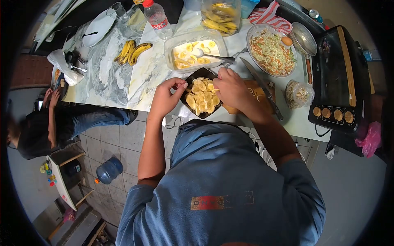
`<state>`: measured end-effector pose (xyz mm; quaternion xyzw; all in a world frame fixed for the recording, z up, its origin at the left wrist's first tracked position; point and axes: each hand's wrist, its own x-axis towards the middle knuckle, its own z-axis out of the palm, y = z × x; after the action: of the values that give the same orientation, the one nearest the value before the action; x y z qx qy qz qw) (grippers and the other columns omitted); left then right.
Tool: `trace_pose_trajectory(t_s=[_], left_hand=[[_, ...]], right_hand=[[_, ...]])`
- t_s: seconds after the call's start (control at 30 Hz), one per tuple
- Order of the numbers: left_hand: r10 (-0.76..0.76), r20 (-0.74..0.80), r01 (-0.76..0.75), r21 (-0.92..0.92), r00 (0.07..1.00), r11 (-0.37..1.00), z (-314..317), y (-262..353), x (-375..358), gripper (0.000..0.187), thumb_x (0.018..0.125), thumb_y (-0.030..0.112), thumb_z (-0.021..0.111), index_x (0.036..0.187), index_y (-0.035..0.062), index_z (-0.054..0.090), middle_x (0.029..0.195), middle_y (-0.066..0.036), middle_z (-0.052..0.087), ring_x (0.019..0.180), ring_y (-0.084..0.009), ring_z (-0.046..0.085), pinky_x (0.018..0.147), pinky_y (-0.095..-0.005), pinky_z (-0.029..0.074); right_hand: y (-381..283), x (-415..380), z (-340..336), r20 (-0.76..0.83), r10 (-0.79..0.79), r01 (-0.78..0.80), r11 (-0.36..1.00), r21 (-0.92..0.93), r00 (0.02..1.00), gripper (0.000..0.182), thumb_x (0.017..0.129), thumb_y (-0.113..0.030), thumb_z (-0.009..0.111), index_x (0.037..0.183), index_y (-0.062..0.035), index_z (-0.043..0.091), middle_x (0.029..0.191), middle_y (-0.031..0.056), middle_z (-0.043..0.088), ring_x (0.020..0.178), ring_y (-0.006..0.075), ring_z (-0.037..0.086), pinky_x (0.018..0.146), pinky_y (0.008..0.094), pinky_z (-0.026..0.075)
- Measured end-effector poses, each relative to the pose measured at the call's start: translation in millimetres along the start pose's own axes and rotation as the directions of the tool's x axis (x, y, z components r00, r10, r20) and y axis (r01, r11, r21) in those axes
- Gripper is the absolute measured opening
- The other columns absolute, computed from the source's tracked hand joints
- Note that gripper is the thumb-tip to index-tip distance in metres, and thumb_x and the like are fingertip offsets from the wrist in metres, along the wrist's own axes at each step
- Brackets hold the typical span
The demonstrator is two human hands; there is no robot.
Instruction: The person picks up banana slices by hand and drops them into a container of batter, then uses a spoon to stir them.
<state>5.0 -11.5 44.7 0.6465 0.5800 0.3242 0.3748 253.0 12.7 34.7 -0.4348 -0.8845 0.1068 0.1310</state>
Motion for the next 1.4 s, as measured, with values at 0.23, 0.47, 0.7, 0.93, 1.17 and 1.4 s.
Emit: trace_pose_trajectory(t_s=[0.23,0.47,0.7,0.93,1.17,1.4], left_hand=[[-0.021,-0.003,0.021,0.010,1.000,1.000,-2,0,-4,0.020,0.090,0.016,0.068,0.098,-0.0024,0.068,0.080,-0.009,0.067,0.073,-0.0159,0.059,0.069,-0.0291,0.049],[-0.025,0.000,0.025,0.012,1.000,1.000,-3,-1,-4,0.019,0.089,0.015,0.068,0.098,-0.0020,0.068,0.080,-0.009,0.067,0.073,-0.0154,0.059,0.066,-0.0286,0.048],[0.025,0.013,-0.024,-0.047,1.000,0.999,2,2,1,0.019,0.088,0.015,0.069,0.100,-0.0005,0.069,0.083,-0.010,0.069,0.074,-0.0173,0.061,0.068,-0.0294,0.049],[0.195,0.082,-0.198,0.026,0.977,0.980,13,20,6,0.030,0.088,0.010,0.069,0.117,0.0063,0.067,0.112,-0.011,0.068,0.105,-0.0244,0.061,0.095,-0.0345,0.045],[0.137,0.094,-0.123,-0.140,0.986,0.983,24,13,8,0.036,0.091,0.004,0.065,0.126,0.0035,0.058,0.111,-0.008,0.069,0.100,-0.0148,0.063,0.091,-0.0290,0.048],[0.070,0.100,-0.039,-0.285,0.993,0.958,31,11,9,0.044,0.088,0.003,0.065,0.130,0.0031,0.053,0.098,-0.009,0.072,0.089,-0.0188,0.066,0.082,-0.0300,0.049]], right_hand=[[-3,3,-4,0.011,-0.057,0.053,0.973,0.227,0.998,0.012,0.079,-0.012,0.067,0.085,-0.0060,0.059,0.085,0.0107,0.060,0.087,0.0314,0.058,0.079,0.0430,0.047],[1,4,2,0.032,0.037,-0.042,0.984,0.173,0.999,0.015,0.079,-0.012,0.068,0.092,-0.0062,0.064,0.075,0.0140,0.065,0.076,0.0361,0.062,0.070,0.0467,0.049],[-1,9,-13,0.020,0.131,-0.125,0.874,0.469,0.991,0.018,0.082,-0.011,0.070,0.098,-0.0051,0.065,0.076,0.0118,0.068,0.066,0.0239,0.065,0.063,0.0357,0.051],[-4,17,-13,0.156,0.186,-0.236,0.584,0.776,0.970,0.034,0.088,-0.002,0.066,0.118,-0.0027,0.051,0.080,0.0102,0.071,0.069,0.0102,0.063,0.063,0.0271,0.050],[-7,21,-19,0.204,0.199,-0.284,0.604,0.744,0.958,0.039,0.088,-0.004,0.067,0.121,-0.0052,0.046,0.082,0.0111,0.071,0.074,0.0129,0.066,0.066,0.0282,0.052],[-11,24,-18,0.224,0.227,-0.318,0.607,0.729,0.948,0.042,0.085,-0.006,0.069,0.120,-0.0051,0.045,0.080,0.0139,0.071,0.074,0.0211,0.070,0.067,0.0328,0.053]])
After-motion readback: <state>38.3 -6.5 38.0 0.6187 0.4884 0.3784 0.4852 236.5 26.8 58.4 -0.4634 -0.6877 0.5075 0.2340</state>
